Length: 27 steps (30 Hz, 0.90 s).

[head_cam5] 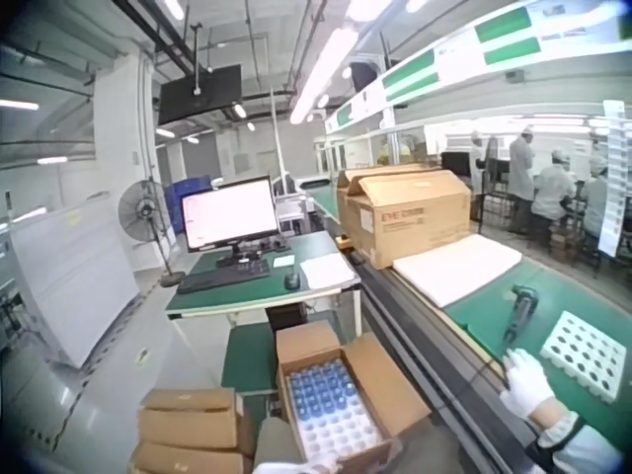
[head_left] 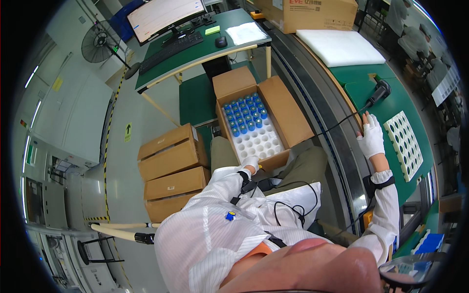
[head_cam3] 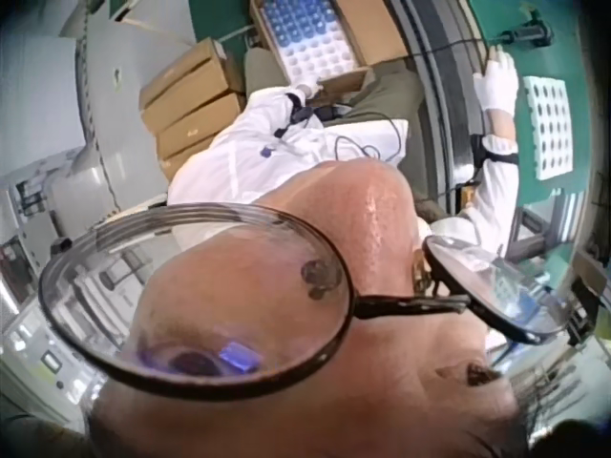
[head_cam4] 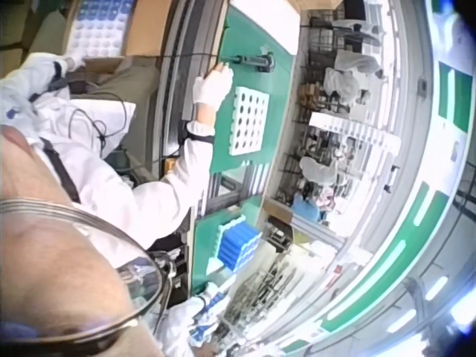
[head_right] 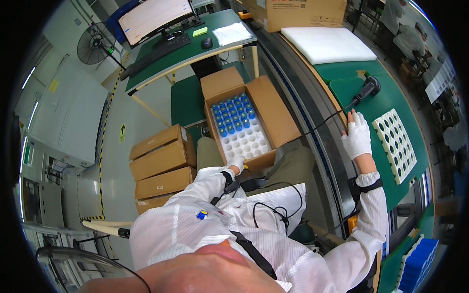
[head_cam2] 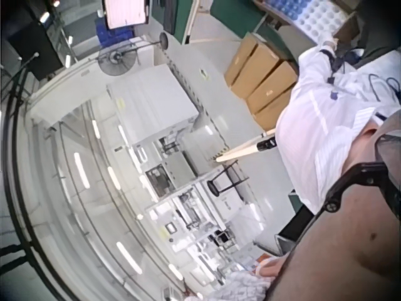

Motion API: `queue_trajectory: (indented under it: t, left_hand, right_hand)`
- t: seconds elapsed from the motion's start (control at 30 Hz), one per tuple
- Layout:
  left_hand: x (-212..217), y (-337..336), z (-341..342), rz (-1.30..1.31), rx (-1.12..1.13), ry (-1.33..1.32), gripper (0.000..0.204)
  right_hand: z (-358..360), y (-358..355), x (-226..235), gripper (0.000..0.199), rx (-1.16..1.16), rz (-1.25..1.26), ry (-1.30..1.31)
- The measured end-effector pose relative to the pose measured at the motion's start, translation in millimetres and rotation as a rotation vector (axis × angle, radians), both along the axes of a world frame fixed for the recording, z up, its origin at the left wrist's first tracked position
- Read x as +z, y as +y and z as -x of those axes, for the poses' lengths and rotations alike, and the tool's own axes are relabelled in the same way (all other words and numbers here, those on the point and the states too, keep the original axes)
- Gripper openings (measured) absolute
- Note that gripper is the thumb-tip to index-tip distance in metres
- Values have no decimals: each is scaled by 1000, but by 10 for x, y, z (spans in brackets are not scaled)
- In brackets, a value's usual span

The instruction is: The worker scans blue cylindrical batteries with a handheld scanner and places them into a white organizing tray.

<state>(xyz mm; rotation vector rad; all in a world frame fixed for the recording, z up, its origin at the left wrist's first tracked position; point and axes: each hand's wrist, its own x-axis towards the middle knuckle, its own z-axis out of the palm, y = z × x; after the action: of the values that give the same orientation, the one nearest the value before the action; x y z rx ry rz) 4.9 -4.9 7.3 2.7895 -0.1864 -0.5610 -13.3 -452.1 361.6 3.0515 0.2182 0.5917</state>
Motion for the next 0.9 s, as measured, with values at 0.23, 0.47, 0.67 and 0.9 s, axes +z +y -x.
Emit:
queue_trajectory:
  t: [0.23, 0.47, 0.67, 0.9]
  left_hand:
    - [-102, -6, -2, 91, 31, 13, 41]
    - [-48, -27, 26, 48, 29, 29, 32]
    - [-105, -11, 17, 52, 24, 5, 34]
    - [-224, 8, 3, 6, 25, -18, 26]
  right_hand:
    - [-3, 22, 22, 63, -12, -4, 38]
    - [12, 40, 40, 62, -15, -17, 33]
    - [2, 25, 28, 63, -14, -5, 41]
    - [0, 17, 0, 64, -11, 2, 17]
